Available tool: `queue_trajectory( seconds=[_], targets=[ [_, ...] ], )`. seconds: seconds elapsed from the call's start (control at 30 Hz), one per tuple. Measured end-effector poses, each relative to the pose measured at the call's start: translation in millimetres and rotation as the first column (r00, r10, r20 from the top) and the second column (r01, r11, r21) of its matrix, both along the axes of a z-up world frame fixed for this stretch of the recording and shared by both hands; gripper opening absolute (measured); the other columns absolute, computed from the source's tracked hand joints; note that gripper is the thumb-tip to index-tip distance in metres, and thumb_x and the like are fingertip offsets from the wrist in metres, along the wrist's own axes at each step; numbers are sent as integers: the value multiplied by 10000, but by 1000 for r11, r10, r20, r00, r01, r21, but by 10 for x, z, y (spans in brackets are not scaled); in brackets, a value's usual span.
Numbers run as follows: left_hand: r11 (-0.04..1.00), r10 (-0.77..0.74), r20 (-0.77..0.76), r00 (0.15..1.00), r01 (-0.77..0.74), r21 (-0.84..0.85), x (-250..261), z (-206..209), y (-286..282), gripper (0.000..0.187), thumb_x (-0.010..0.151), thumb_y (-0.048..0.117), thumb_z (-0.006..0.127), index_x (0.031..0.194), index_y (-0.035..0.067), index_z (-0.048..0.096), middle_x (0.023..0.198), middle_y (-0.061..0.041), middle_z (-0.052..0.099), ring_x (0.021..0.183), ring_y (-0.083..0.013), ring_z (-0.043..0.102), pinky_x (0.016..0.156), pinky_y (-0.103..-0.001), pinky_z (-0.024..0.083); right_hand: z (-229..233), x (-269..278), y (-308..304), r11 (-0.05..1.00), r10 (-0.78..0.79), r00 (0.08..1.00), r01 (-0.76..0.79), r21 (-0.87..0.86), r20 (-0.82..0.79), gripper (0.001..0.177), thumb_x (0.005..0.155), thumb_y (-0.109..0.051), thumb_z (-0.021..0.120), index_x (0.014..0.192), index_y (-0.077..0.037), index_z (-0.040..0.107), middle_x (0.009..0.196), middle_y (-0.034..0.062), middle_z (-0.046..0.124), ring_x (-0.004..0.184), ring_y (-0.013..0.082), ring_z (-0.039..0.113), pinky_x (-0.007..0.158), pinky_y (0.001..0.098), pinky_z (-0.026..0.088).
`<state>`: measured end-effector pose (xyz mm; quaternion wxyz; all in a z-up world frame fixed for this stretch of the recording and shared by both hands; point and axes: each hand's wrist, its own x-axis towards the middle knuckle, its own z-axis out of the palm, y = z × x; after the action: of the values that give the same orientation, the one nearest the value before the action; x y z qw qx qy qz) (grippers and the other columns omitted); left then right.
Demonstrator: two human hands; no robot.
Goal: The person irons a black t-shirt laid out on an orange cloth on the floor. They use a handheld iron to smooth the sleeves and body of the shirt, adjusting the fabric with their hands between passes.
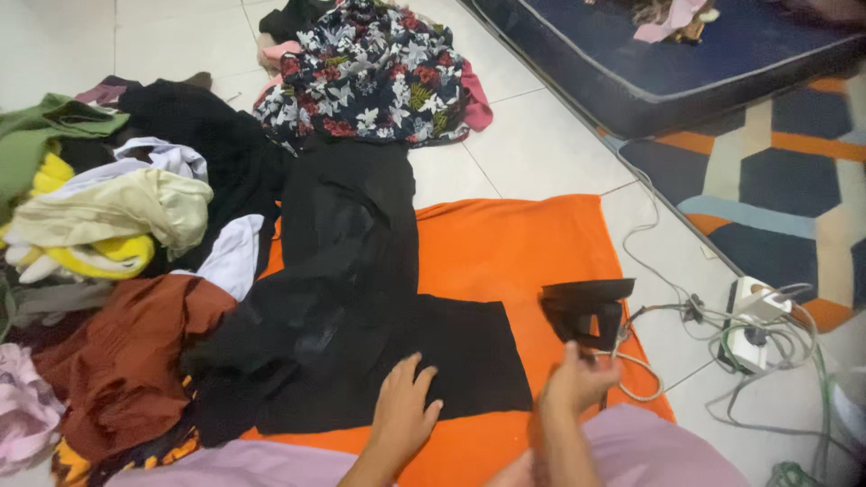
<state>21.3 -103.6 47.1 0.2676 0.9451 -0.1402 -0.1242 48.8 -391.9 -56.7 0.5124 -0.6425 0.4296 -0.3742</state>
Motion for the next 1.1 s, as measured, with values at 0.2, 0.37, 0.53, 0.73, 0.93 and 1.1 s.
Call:
queue_trajectory(
  seconds=[0.2,0.37,0.53,0.73,0.93,1.1],
  targets=[
    [999,15,98,995,-19,42,-249,-39,412,215,753,-13,671,937,96,696,1063,-75,592,1068,-289,559,898,-430,477,575,549,-476,958,263,963,-252,-137,64,305,908,-147,762,1142,9,645,998,89,700,903,238,662,842,377,521],
    [997,66,230,971,-57,-45,-291,-168,633,234,764,-51,626,933,93,699,954,-77,624,954,-299,585,842,-431,490,1436,591,-166,653,468,733,-663,-366,-494,409,910,-397,765,1042,-14,704,839,209,714,786,369,701,712,464,527],
    [992,101,266,959,-75,-104,-341,-200,701,203,776,-37,618,925,82,688,901,-76,622,916,-292,601,847,-418,500,1668,453,482,80,590,282,-953,-293,-757,502,759,-509,776,1057,-112,700,902,156,754,845,378,718,705,497,546],
    [986,127,262,957,-94,-135,-391,-122,715,233,787,-47,615,968,83,683,914,-88,630,927,-296,608,852,-424,499,1438,265,837,-298,541,145,-888,-350,-829,513,750,-552,760,913,-74,669,828,144,726,797,374,704,652,499,541],
    [980,201,137,970,-199,-22,-382,-90,638,204,777,-15,664,957,82,660,938,-90,648,940,-300,607,856,-440,488,1525,212,977,-81,390,115,-984,-158,-914,553,744,-642,754,830,-100,686,736,150,717,740,360,714,656,486,554],
    [970,239,268,934,-219,-101,-390,-190,703,162,800,-57,614,905,59,652,872,-123,672,890,-335,629,824,-459,503,1544,26,1163,-352,461,66,-902,-250,-885,550,710,-634,772,755,-90,707,714,144,724,709,365,712,621,499,543]
  ],
)
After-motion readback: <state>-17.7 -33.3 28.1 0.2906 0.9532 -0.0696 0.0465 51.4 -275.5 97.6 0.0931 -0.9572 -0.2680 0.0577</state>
